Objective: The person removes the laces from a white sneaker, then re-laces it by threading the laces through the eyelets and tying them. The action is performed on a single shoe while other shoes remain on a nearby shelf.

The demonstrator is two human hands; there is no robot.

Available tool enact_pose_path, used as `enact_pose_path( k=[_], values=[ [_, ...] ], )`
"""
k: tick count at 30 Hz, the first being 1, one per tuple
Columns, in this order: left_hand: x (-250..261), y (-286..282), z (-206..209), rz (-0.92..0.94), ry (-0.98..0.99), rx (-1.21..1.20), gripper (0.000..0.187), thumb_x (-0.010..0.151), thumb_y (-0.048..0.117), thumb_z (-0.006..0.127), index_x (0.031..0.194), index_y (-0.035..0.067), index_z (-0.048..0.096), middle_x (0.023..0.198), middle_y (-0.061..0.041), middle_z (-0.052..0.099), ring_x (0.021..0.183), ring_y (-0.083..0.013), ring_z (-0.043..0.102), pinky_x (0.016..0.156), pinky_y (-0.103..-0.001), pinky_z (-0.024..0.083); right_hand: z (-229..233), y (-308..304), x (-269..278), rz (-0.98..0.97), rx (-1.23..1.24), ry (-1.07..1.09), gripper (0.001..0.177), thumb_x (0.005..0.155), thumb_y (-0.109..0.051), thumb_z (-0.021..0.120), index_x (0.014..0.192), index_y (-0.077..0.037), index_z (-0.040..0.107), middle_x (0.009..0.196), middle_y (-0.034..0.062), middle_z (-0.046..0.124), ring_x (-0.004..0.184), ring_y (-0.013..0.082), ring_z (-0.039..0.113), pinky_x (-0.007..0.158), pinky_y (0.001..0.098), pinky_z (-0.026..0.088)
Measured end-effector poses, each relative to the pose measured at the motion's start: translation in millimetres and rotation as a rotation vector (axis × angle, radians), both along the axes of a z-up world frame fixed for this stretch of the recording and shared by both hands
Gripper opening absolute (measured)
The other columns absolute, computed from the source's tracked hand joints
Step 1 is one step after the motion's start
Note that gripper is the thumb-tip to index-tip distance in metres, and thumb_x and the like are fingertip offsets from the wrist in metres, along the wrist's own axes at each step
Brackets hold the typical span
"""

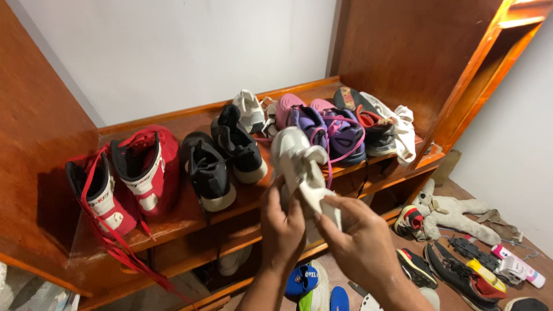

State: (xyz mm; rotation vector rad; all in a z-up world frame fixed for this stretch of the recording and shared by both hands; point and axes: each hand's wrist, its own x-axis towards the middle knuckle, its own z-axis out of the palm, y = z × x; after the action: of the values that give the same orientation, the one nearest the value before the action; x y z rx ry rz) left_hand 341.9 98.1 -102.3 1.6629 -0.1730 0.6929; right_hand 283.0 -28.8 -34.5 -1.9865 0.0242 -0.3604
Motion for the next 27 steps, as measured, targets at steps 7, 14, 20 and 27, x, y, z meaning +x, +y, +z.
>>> enact_pose_path(
  k=[7, 14, 20, 27],
  values=[
    [-5.7, -2.4, 1.4, -0.099, 0.254, -0.251, 0.048, 0.096, 0.025, 0.059, 0.138, 0.003, 0.057, 0.130, -0.018, 0.070, 0.117, -0.0284, 0.070, 0.097, -0.037, 0.054, -17.8, 2.8, -3.3, -0.008, 0.057, 0.031, 0.039, 0.085, -0.018, 0.077, 0.118, 0.002, 0.071, 0.091, 0.0070, 0.079, 0.075, 0.0075, 0.067, 0.064, 0.0232, 0.054],
    [-28.4, -4.0, 14.0, -0.085, 0.290, -0.239, 0.050, 0.095, 0.031, 0.063, 0.137, 0.003, 0.059, 0.129, -0.017, 0.069, 0.117, -0.0272, 0.069, 0.098, -0.038, 0.053, -14.3, 2.9, -17.4, -0.021, 0.224, 0.155, 0.040, 0.087, -0.016, 0.073, 0.123, 0.001, 0.071, 0.087, 0.0044, 0.080, 0.069, 0.0068, 0.063, 0.058, 0.0227, 0.050],
    [-27.6, -10.8, 15.8, -0.105, 0.225, -0.254, 0.041, 0.098, 0.024, 0.060, 0.132, 0.001, 0.061, 0.127, -0.018, 0.068, 0.116, -0.0295, 0.068, 0.098, -0.039, 0.052, -2.9, -1.0, -15.2, -0.159, -0.258, 0.208, 0.035, 0.095, -0.022, 0.075, 0.127, -0.008, 0.077, 0.080, 0.0131, 0.073, 0.061, 0.0147, 0.062, 0.056, 0.0298, 0.049],
    [-32.7, 1.6, 7.8, -0.084, 0.192, -0.156, 0.043, 0.097, 0.018, 0.056, 0.136, 0.001, 0.056, 0.129, -0.017, 0.065, 0.118, -0.0301, 0.068, 0.098, -0.040, 0.054, -12.7, 7.8, -11.2, -0.037, -0.322, -0.243, 0.025, 0.081, -0.016, 0.075, 0.100, 0.000, 0.076, 0.096, 0.0127, 0.076, 0.075, 0.0217, 0.075, 0.067, 0.0306, 0.058]
  ],
)
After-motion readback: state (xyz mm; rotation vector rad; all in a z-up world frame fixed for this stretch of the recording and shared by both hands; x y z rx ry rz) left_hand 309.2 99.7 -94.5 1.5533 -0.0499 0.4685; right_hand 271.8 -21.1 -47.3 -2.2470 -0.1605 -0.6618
